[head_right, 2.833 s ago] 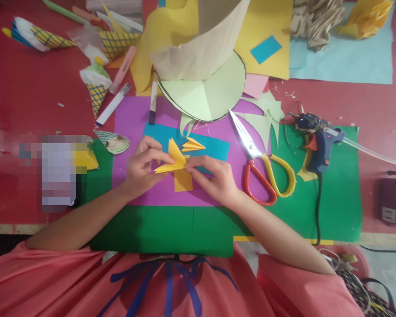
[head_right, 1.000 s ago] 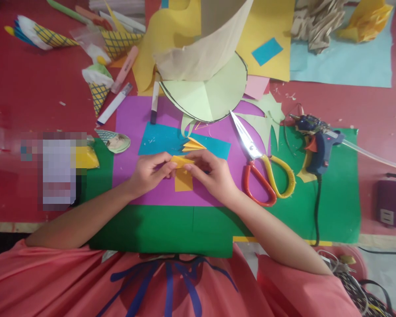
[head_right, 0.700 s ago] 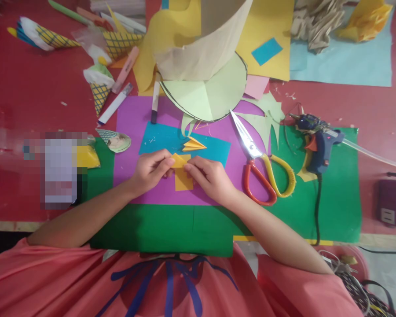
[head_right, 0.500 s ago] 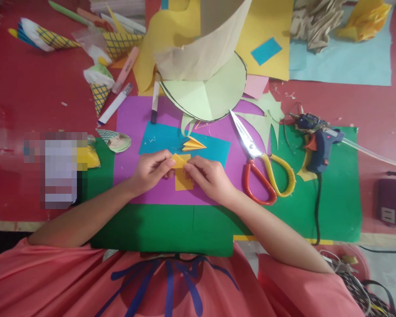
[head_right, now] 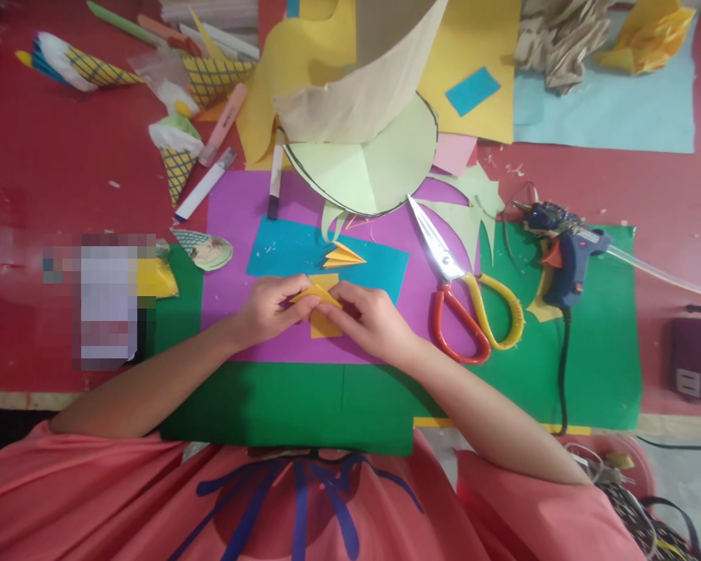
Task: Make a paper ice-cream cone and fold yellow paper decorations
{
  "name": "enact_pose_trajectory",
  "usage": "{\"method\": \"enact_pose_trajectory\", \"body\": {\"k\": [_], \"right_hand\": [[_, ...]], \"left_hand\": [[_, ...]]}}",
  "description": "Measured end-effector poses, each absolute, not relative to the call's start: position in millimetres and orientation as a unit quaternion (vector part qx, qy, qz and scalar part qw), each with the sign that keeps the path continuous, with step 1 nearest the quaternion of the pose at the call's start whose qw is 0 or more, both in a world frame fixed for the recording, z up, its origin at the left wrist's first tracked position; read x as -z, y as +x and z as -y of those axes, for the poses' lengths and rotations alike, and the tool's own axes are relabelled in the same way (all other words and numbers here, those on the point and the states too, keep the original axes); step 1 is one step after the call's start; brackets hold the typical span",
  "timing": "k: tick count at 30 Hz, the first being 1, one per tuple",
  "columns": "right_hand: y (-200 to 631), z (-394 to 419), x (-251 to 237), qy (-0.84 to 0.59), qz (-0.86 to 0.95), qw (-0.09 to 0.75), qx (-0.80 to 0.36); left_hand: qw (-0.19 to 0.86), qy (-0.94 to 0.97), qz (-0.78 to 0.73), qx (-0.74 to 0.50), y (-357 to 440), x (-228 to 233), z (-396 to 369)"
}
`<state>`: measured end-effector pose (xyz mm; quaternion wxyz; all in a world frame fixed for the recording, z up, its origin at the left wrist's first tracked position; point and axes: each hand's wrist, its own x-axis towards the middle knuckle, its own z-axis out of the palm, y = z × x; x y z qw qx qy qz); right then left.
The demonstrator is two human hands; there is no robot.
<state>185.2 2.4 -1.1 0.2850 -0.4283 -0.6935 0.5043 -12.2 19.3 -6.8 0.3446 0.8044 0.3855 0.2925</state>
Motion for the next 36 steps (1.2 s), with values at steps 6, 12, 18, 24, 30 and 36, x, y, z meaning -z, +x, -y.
{"method": "enact_pose_trajectory", "body": {"k": [6, 12, 18, 24, 30, 36], "right_hand": [[185, -2, 0, -0.396, 0.707, 0.275, -0.517], [186, -3, 0, -0.355, 0.709, 0.279, -0.542], [185, -3, 3, -0.385, 0.735, 0.262, -0.493], [186, -3, 0, -0.344, 0.688, 0.261, -0.584], [184, -4, -4, -0.315, 0.553, 0.277, -0.72], [187, -9, 0, -0.344, 0.492, 0.32, -0.733]], "left_hand": [[0.36, 0.809, -0.351, -0.305, -14, 2, -19], [0.437, 0.771, -0.369, -0.279, -14, 0, -19], [0.374, 0.816, -0.335, -0.286, -13, 4, -18], [0.429, 0.784, -0.356, -0.274, -12, 0, -16], [0.579, 0.662, -0.374, -0.293, -10, -4, -15], [0.63, 0.593, -0.384, -0.323, -12, -3, -16]]}}
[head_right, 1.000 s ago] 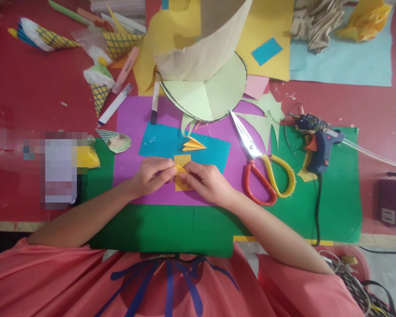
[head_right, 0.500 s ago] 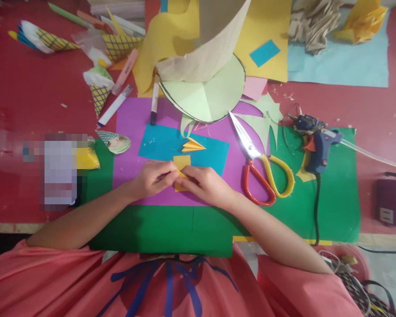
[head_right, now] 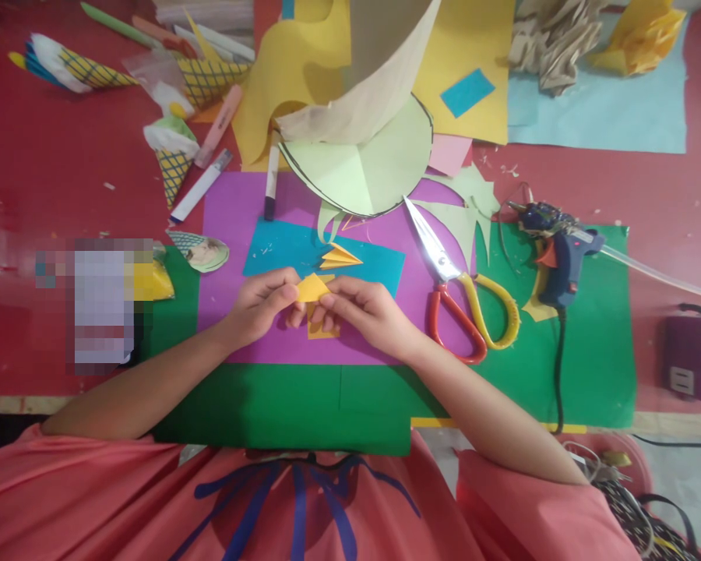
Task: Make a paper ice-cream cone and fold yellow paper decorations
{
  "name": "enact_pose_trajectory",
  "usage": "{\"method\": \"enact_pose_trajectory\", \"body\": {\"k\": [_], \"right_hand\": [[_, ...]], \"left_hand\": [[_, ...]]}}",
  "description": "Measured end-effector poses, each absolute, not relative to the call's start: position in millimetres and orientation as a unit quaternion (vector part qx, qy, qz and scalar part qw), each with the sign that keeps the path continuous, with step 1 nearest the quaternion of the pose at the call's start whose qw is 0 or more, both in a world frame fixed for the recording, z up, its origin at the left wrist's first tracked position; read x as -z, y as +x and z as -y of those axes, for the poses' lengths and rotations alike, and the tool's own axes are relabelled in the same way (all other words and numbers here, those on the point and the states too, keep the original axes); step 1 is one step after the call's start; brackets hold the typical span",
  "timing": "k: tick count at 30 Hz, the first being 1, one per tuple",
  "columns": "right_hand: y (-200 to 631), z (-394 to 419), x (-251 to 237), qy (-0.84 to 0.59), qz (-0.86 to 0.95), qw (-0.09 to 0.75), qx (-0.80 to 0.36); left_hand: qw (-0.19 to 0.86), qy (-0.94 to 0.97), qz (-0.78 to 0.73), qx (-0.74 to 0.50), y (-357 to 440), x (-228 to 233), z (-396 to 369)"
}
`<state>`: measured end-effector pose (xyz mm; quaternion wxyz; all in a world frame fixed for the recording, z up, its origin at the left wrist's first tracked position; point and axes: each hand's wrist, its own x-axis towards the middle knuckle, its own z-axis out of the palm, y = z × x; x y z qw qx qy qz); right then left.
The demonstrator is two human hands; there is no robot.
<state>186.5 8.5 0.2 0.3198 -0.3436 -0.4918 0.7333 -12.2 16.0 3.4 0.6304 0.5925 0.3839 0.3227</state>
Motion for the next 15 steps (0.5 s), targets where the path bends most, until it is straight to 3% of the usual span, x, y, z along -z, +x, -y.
{"method": "enact_pose_trajectory", "body": {"k": [10, 15], "right_hand": [[188.6, -11.3, -0.8, -0.349, 0.433, 0.331, -0.762], [188.1, -12.8, -3.2, -0.364, 0.402, 0.328, -0.774]], "left_hand": [[0.601, 0.574, -0.421, -0.365, -12.8, -1.7, -19.1], [0.637, 0.547, -0.404, -0.362, -14.4, -0.1, -20.0]]}}
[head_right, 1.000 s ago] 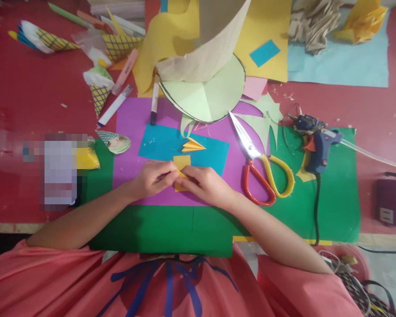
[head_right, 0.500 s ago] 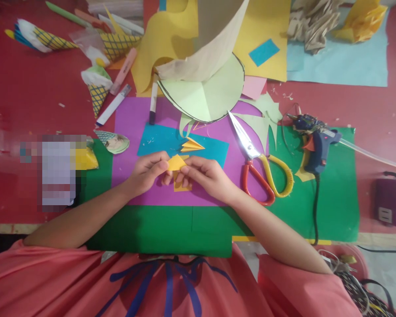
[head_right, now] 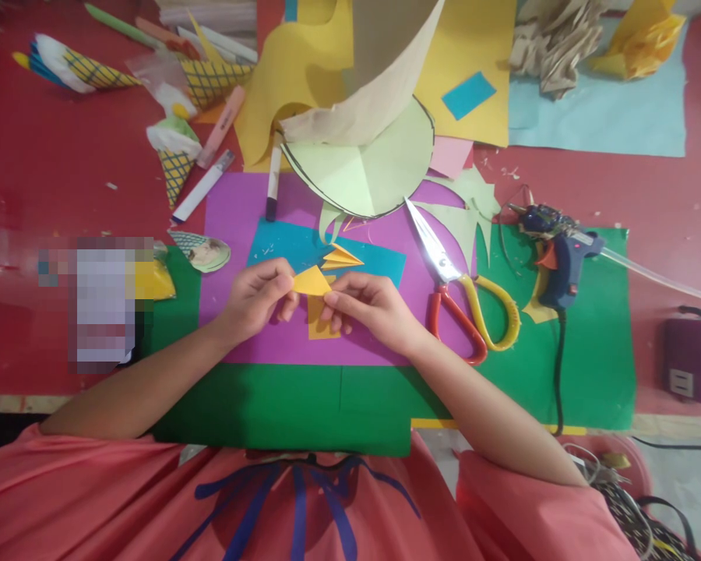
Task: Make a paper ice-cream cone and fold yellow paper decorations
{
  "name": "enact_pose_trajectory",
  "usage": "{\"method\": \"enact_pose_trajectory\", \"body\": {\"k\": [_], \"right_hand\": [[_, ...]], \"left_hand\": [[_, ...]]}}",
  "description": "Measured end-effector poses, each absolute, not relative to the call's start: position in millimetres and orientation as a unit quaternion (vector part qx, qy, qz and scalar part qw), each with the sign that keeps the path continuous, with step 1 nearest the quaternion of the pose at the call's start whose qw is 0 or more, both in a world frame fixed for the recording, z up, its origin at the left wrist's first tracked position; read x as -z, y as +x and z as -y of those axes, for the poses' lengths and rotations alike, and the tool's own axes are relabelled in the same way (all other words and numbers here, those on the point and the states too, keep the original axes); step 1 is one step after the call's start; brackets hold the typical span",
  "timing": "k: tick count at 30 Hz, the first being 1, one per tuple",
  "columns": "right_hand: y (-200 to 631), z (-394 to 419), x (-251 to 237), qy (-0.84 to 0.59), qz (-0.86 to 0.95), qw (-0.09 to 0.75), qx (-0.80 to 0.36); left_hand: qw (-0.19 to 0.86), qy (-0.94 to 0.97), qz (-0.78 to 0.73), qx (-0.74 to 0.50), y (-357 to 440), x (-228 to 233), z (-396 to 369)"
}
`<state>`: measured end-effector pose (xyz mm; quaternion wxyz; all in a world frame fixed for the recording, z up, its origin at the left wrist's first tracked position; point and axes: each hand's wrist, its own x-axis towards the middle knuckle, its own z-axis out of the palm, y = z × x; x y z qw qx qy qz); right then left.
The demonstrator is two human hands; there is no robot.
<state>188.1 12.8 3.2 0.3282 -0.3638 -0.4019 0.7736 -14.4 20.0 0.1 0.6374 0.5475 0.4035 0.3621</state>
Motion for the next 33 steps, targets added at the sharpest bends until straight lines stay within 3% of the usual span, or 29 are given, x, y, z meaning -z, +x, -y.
{"method": "enact_pose_trajectory", "body": {"k": [9, 12, 17, 24, 33], "right_hand": [[187, -13, -5, -0.405, 0.426, 0.349, -0.73], [188, -10, -3, -0.413, 0.452, 0.383, -0.692], [188, -6, 0, -0.424, 0.572, 0.333, -0.618], [185, -8, 3, -0.393, 0.693, 0.337, -0.502], [185, -2, 1, -0.427, 0.664, 0.319, -0.524]], "left_hand": [[0.578, 0.546, -0.446, -0.411, -22, 9, -32], [0.574, 0.611, -0.417, -0.352, -22, 3, -30], [0.519, 0.716, -0.388, -0.259, -19, 0, -22], [0.351, 0.769, -0.373, -0.384, -13, 3, -16], [0.352, 0.763, -0.363, -0.402, -11, 9, -18]]}}
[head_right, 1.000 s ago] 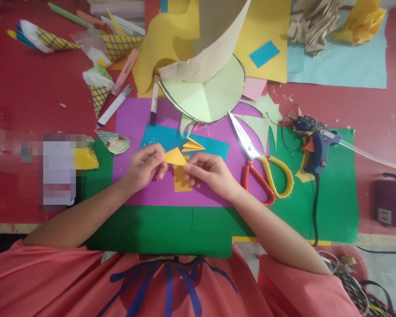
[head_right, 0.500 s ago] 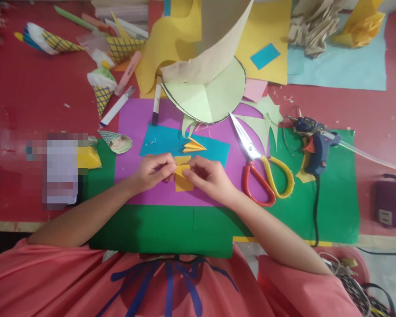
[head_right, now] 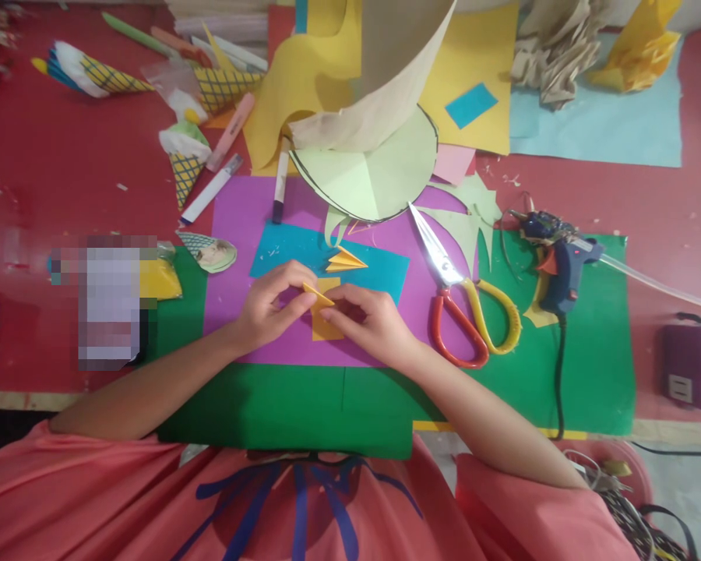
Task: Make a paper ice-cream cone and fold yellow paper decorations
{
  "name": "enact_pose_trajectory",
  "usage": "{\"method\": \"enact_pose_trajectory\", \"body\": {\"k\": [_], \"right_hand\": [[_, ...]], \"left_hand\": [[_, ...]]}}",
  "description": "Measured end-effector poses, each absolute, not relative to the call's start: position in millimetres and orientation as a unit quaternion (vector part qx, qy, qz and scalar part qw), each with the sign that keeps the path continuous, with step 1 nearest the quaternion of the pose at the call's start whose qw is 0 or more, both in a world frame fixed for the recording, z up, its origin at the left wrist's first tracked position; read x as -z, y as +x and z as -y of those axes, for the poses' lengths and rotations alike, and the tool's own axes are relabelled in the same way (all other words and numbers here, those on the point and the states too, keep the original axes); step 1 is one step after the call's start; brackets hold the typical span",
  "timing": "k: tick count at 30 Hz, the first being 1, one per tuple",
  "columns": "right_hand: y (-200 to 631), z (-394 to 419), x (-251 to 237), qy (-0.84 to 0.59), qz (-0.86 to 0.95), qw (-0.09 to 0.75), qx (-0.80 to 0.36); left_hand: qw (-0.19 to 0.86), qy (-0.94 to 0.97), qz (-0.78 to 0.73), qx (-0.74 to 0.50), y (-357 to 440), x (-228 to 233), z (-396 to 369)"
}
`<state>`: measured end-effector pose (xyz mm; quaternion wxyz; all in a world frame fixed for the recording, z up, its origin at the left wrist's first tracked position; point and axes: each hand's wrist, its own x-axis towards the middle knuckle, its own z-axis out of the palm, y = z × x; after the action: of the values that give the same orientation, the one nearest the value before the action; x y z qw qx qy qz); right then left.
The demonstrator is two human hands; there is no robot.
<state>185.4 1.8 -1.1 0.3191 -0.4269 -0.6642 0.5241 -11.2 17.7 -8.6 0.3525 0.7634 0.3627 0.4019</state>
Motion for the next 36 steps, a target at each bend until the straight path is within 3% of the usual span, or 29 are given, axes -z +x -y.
{"method": "enact_pose_trajectory", "body": {"k": [4, 8, 12, 15, 17, 19, 27, 32, 36], "right_hand": [[185, -2, -1, -0.444, 0.654, 0.334, -0.513], [197, -5, -26, -0.496, 0.696, 0.332, -0.399], [258, -2, -57, -0.652, 0.687, 0.262, -0.186], [323, 4, -59, -0.848, 0.498, 0.18, -0.031], [359, 6, -49, -0.909, 0.404, 0.09, -0.046], [380, 3, -36, -0.9, 0.407, 0.074, -0.136], [400, -22, -10, -0.899, 0.36, 0.182, -0.167], [389, -21, -29, -0.798, 0.294, 0.445, -0.28], [365, -21, -45, -0.741, 0.32, 0.529, -0.263]], "left_hand": [[0.432, 0.71, -0.426, -0.357, -13, 8, -17], [0.509, 0.674, -0.424, -0.326, -14, 12, -17], [0.5, 0.7, -0.425, -0.28, -13, 13, -19], [0.481, 0.72, -0.434, -0.248, -12, 11, -19], [0.47, 0.729, -0.435, -0.244, -12, 10, -19], [0.463, 0.735, -0.432, -0.244, -11, 9, -20], [0.495, 0.713, -0.443, -0.224, -11, 5, -19], [0.509, 0.695, -0.439, -0.254, -11, 5, -20], [0.526, 0.68, -0.439, -0.262, -10, 5, -21]]}}
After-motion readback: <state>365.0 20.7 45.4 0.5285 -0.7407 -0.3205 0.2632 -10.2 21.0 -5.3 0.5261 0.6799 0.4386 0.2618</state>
